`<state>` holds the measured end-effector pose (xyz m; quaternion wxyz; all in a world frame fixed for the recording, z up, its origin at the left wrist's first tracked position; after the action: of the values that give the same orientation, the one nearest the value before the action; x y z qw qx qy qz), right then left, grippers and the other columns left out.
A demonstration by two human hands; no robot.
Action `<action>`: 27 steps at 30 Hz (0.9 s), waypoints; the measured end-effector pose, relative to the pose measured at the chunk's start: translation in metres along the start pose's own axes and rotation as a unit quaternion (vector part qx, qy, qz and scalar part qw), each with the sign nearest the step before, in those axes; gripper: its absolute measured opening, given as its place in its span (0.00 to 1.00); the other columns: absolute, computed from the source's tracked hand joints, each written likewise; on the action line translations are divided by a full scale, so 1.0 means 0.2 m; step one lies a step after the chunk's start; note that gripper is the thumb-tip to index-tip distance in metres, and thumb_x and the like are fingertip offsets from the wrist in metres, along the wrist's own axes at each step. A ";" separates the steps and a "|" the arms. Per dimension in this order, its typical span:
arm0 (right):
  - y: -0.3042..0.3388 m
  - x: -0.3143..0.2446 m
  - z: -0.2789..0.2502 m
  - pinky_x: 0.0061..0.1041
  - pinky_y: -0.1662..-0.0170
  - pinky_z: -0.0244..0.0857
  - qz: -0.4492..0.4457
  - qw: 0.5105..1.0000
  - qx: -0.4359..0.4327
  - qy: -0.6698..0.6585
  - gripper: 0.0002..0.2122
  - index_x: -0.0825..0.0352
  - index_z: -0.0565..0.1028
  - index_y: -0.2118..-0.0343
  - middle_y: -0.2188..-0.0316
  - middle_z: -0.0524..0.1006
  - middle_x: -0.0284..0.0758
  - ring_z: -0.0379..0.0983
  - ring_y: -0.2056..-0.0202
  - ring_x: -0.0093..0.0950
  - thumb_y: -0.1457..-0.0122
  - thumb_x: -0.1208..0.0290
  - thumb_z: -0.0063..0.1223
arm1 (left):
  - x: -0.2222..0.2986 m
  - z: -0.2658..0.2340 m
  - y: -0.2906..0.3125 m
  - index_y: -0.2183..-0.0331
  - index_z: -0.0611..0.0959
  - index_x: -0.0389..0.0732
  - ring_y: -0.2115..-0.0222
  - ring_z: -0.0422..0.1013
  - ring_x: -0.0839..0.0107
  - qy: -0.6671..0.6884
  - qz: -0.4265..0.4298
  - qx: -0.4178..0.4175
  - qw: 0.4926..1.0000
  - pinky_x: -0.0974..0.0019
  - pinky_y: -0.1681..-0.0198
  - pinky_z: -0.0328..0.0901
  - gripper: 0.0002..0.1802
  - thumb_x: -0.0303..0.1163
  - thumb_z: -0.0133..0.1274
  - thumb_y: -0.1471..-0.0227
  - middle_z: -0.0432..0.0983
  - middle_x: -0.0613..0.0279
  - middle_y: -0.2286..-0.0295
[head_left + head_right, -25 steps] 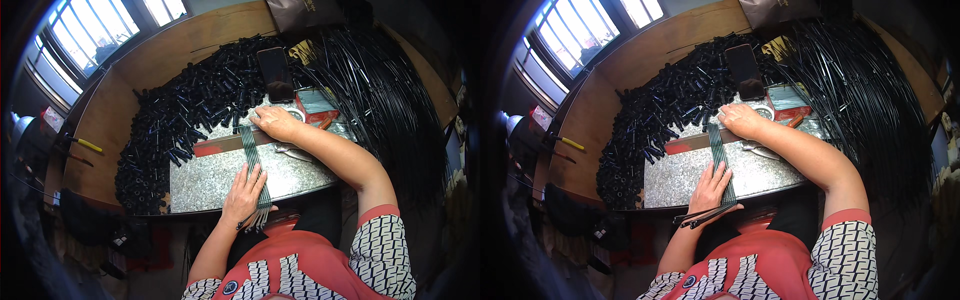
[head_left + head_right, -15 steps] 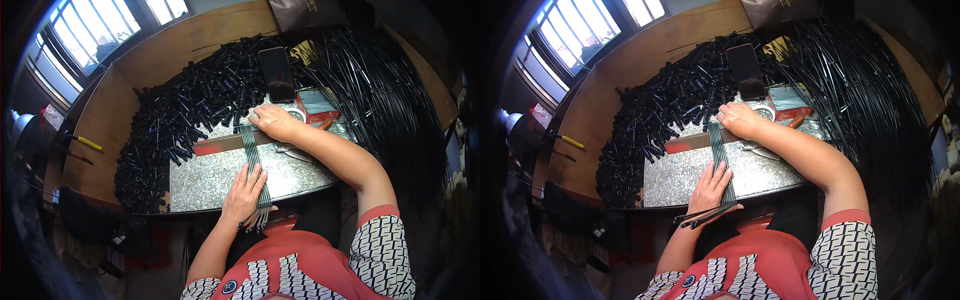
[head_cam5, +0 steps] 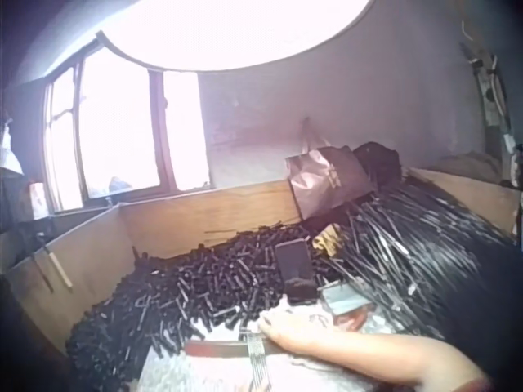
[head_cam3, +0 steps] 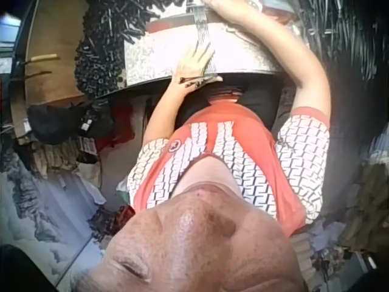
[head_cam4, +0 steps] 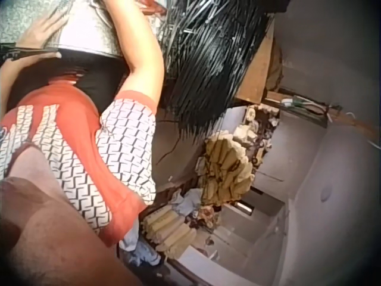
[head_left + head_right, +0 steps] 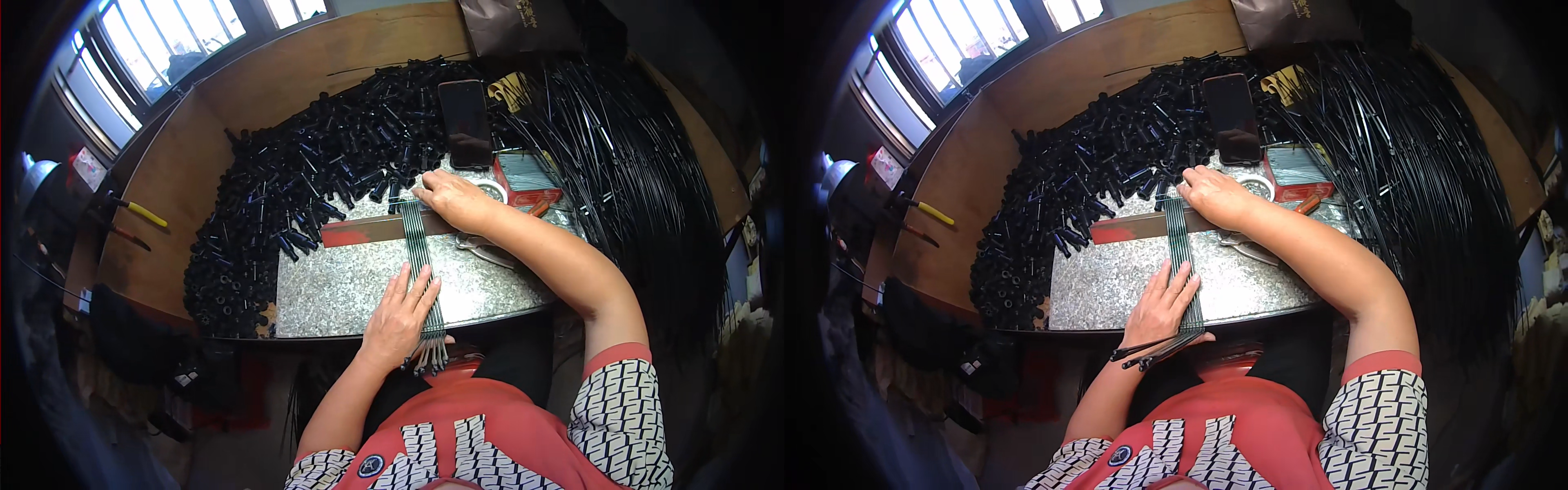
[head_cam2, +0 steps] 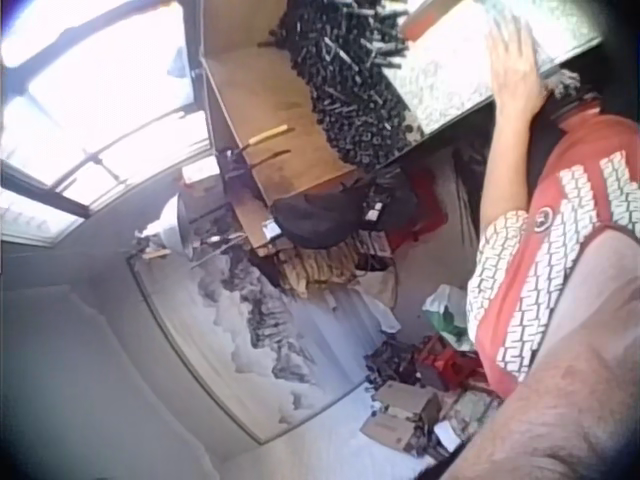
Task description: The person assembles black rods into a structured bundle using a jig and pliers.
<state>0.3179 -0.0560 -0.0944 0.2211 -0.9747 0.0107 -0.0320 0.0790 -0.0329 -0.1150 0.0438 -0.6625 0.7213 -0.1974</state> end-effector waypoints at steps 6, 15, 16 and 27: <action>0.07 0.10 -0.18 0.32 0.57 0.68 0.023 0.997 0.073 -0.029 0.19 0.68 0.73 0.55 0.64 0.72 0.42 0.71 0.59 0.38 0.53 0.84 0.48 | 0.00 -0.02 0.00 0.45 0.68 0.36 0.41 0.52 0.41 0.009 -0.010 -0.015 1.000 0.47 0.40 0.51 0.46 0.58 0.56 0.58 0.57 0.47 0.42; 0.36 0.44 -0.38 0.38 0.63 0.71 0.243 0.941 -0.156 0.173 0.07 0.70 0.78 0.75 0.72 0.78 0.47 0.76 0.67 0.44 0.51 0.78 0.46 | -0.02 -0.01 0.02 0.42 0.64 0.40 0.41 0.51 0.44 0.002 -0.017 -0.038 0.999 0.46 0.39 0.49 0.50 0.39 0.67 0.68 0.56 0.50 0.42; 0.38 0.45 -0.36 0.38 0.63 0.71 0.243 0.941 -0.157 0.175 0.07 0.70 0.78 0.75 0.72 0.78 0.47 0.76 0.67 0.44 0.51 0.78 0.46 | -0.02 -0.01 0.02 0.42 0.64 0.40 0.40 0.51 0.44 -0.003 -0.023 -0.040 0.999 0.45 0.39 0.48 0.52 0.36 0.68 0.71 0.56 0.51 0.42; 0.47 0.49 -0.33 0.37 0.59 0.69 0.229 0.957 -0.091 0.155 0.07 0.72 0.75 0.72 0.71 0.76 0.47 0.75 0.64 0.44 0.49 0.78 0.43 | 0.01 -0.06 0.02 0.42 0.64 0.43 0.38 0.45 0.47 0.068 -0.027 0.001 0.997 0.41 0.38 0.41 0.57 0.54 0.69 0.72 0.53 0.52 0.40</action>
<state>0.4104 -0.1723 -0.0688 0.1284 -0.9452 0.2705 -0.1300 0.0716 -0.0310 -0.1049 -0.0097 -0.6665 0.7044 -0.2440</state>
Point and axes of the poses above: each hand's wrist, its own y-axis away from the middle knuckle, its own z-axis out of the palm, x = y × z, the point moved 2 cm from there along -y, towards the middle knuckle
